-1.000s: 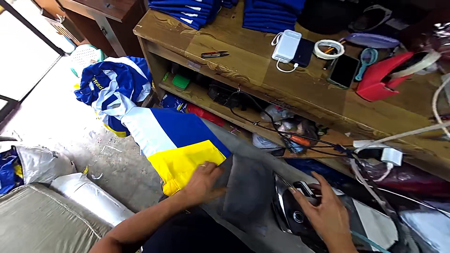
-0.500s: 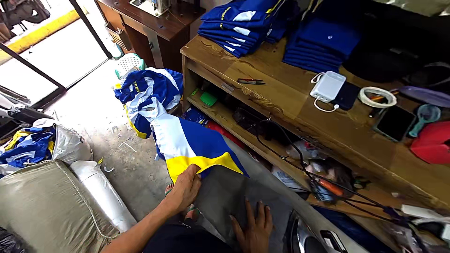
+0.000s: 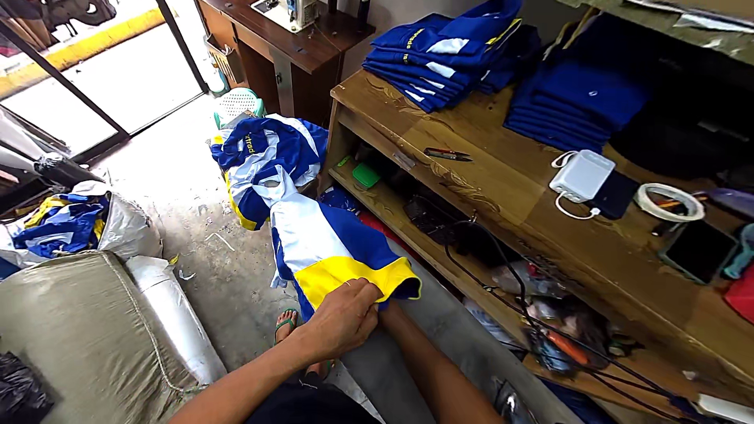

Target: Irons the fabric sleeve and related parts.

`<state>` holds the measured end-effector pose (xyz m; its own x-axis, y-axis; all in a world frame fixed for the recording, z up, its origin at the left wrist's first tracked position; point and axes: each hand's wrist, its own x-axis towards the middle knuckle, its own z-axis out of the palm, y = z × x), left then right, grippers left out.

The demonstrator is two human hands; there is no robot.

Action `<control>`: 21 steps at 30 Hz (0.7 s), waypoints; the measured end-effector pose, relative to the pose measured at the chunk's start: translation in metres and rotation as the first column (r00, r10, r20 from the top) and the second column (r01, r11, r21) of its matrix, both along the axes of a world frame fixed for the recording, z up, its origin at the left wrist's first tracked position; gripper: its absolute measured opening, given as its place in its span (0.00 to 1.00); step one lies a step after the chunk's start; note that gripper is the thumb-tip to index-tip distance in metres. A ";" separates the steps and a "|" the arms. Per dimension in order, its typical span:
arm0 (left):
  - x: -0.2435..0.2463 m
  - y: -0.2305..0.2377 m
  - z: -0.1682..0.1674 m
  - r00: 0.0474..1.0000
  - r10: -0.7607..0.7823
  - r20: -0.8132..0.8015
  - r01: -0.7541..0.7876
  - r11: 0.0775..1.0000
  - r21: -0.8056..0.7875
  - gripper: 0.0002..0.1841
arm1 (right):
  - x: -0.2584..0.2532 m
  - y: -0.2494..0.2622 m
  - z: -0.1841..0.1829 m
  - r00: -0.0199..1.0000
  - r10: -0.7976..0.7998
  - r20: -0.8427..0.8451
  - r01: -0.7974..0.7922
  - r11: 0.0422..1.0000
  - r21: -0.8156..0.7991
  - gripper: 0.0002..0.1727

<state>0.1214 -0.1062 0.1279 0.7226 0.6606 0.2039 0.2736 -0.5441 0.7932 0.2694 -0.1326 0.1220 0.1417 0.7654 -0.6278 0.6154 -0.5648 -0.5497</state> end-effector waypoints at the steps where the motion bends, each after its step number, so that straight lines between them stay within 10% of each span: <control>1: 0.002 -0.001 -0.010 0.999 -0.041 -0.028 0.040 0.999 -0.013 0.13 | 0.015 0.003 -0.020 0.993 0.095 0.069 -0.090 0.993 -0.074 0.20; 5: -0.003 -0.022 -0.069 0.969 -0.185 -0.162 0.184 0.983 -0.022 0.20 | 0.090 -0.038 -0.093 0.940 0.193 0.280 -0.245 0.956 0.163 0.28; 12: -0.053 -0.080 -0.132 0.888 0.362 -0.284 -0.295 0.921 0.254 0.37 | 0.139 -0.080 -0.051 0.926 -0.150 0.347 -0.014 0.903 0.429 0.16; 17: -0.045 -0.083 -0.136 0.876 0.286 -0.388 -0.178 0.940 0.292 0.17 | 0.124 -0.067 -0.086 0.858 0.242 0.453 -0.477 0.702 0.528 0.44; 21: -0.044 -0.056 -0.078 0.889 0.230 -0.395 -0.314 0.935 -0.164 0.15 | 0.125 -0.041 -0.117 0.801 0.309 0.513 -0.586 0.580 0.566 0.45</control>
